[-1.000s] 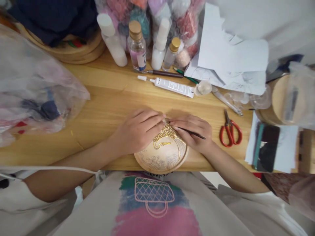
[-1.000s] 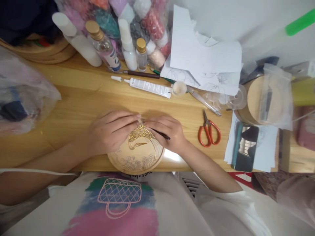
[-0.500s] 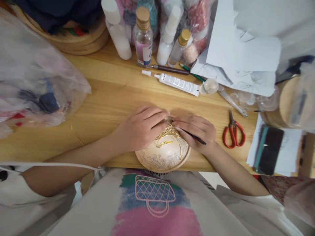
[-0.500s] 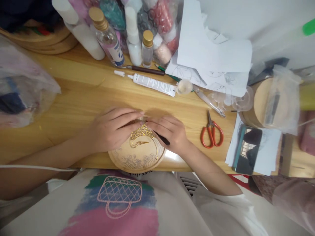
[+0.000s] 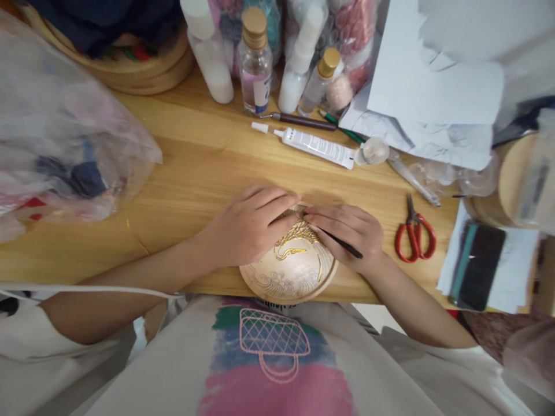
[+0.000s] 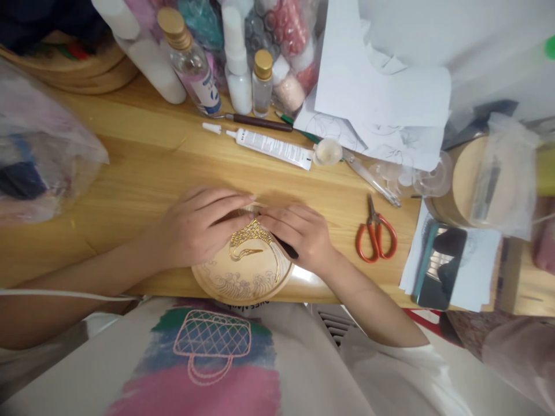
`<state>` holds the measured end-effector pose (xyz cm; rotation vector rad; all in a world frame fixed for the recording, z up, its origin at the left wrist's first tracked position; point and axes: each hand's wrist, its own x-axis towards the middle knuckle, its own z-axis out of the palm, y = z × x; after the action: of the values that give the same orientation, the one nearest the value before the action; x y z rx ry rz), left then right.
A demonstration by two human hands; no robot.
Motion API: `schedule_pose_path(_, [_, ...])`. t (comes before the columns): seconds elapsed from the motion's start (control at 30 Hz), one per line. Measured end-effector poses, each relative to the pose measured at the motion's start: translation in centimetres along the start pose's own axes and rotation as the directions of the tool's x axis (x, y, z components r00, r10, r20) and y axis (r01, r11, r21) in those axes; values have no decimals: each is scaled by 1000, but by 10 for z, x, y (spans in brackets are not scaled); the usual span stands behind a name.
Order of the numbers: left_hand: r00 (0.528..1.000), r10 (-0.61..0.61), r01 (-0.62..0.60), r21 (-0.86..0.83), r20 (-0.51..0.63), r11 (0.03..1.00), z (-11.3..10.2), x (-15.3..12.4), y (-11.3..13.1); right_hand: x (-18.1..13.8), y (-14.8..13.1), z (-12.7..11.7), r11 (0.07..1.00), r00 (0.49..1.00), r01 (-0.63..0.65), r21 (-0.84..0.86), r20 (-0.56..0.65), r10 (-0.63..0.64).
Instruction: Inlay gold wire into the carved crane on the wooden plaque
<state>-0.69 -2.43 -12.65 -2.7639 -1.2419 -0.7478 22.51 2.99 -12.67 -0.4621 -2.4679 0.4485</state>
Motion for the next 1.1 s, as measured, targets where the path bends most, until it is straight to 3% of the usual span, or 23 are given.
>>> schedule_pose_path(0.33, [1000,-2,2,-6,21,1000,-2,2,0,0,0,-1,999,1000,-19,36,-11,19])
schedule_pose_path(0.7, [1000,-13,13,2,22,1000,-4,4,0,0,-1,-2,952,975,-201,233,-52,218])
schedule_pose_path(1.1, [999,-1,1,1,47,1000,-3,3,-1,-1,2,-1,960,981,-177,218,-39,190])
